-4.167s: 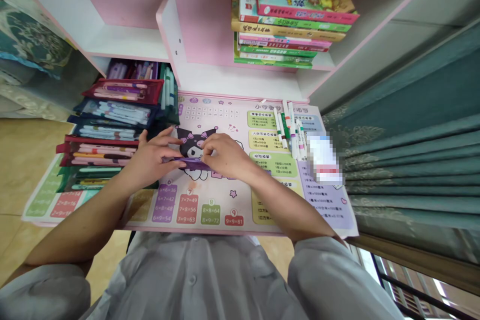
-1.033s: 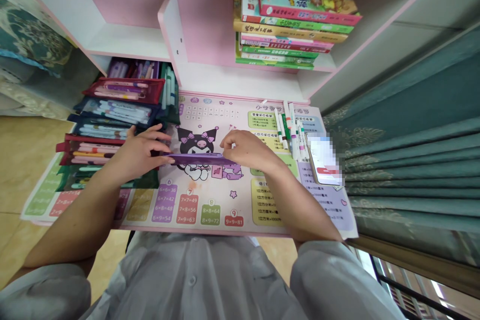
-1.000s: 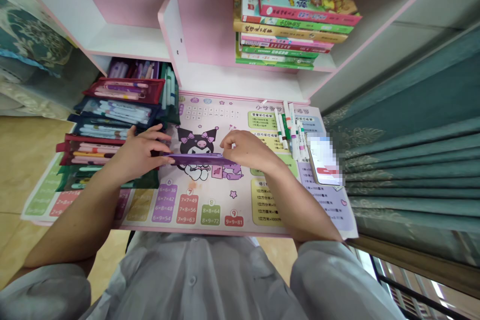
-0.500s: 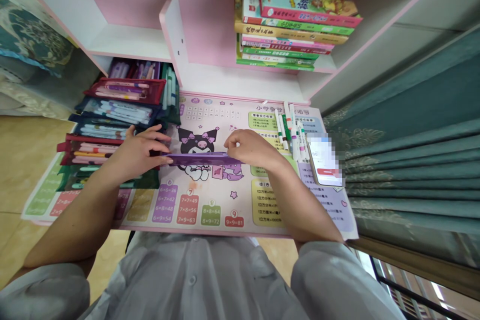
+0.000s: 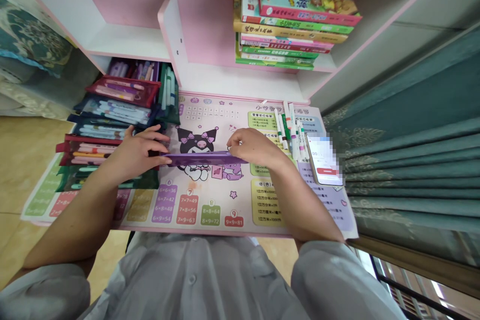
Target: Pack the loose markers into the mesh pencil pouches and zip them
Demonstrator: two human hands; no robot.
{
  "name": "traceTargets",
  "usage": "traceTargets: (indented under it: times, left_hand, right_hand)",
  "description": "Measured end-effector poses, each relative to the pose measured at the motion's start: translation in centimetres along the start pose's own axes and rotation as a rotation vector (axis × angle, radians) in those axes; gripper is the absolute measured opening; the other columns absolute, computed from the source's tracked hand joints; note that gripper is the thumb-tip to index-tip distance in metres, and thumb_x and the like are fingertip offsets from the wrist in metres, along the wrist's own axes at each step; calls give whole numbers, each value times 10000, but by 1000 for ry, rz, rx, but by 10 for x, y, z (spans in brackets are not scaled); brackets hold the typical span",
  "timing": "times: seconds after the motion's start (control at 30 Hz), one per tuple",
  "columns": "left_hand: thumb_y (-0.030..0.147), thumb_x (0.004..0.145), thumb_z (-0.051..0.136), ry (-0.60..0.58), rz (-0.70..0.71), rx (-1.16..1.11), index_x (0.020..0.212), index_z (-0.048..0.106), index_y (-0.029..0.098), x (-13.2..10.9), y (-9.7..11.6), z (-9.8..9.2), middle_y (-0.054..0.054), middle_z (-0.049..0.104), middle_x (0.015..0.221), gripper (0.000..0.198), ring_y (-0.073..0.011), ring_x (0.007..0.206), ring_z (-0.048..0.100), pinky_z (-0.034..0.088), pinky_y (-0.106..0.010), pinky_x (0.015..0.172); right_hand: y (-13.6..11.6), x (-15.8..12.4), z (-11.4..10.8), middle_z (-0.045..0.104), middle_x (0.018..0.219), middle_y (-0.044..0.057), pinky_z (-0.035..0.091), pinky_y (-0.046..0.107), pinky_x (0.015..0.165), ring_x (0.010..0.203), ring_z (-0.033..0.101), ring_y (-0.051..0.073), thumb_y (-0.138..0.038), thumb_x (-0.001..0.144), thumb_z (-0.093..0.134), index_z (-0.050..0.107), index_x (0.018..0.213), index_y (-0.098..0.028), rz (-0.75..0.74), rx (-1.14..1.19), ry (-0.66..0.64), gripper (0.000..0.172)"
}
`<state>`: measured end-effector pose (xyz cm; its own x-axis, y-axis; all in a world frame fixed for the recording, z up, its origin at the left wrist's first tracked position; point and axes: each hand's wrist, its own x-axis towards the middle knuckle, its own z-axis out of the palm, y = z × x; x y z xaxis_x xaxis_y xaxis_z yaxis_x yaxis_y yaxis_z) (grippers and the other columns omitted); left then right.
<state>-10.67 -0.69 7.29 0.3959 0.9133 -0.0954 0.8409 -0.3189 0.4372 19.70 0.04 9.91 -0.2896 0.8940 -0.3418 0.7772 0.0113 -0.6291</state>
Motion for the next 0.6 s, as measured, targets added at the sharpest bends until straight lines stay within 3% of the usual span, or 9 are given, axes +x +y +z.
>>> traceTargets:
  times: [0.37, 0.6]
  left_hand:
    - [359, 712, 752, 4, 6, -19, 721, 743, 300, 0, 0, 0, -38, 707, 1194, 60, -372, 1363, 439, 40, -697, 1144]
    - [379, 724, 738, 19, 24, -10, 727, 749, 295, -1, -4, 2, -37, 706, 1187, 84, -386, 1360, 440, 46, -698, 1147]
  right_hand:
    - [8, 3, -4, 732, 996, 8, 481, 398, 792, 933, 659, 227, -234, 660, 533, 436, 492, -202, -3, -1, -24, 197]
    - [13, 3, -9, 730, 981, 12, 492, 414, 779, 900, 660, 235, -219, 663, 536, 430, 476, -198, -7, -50, 31, 216]
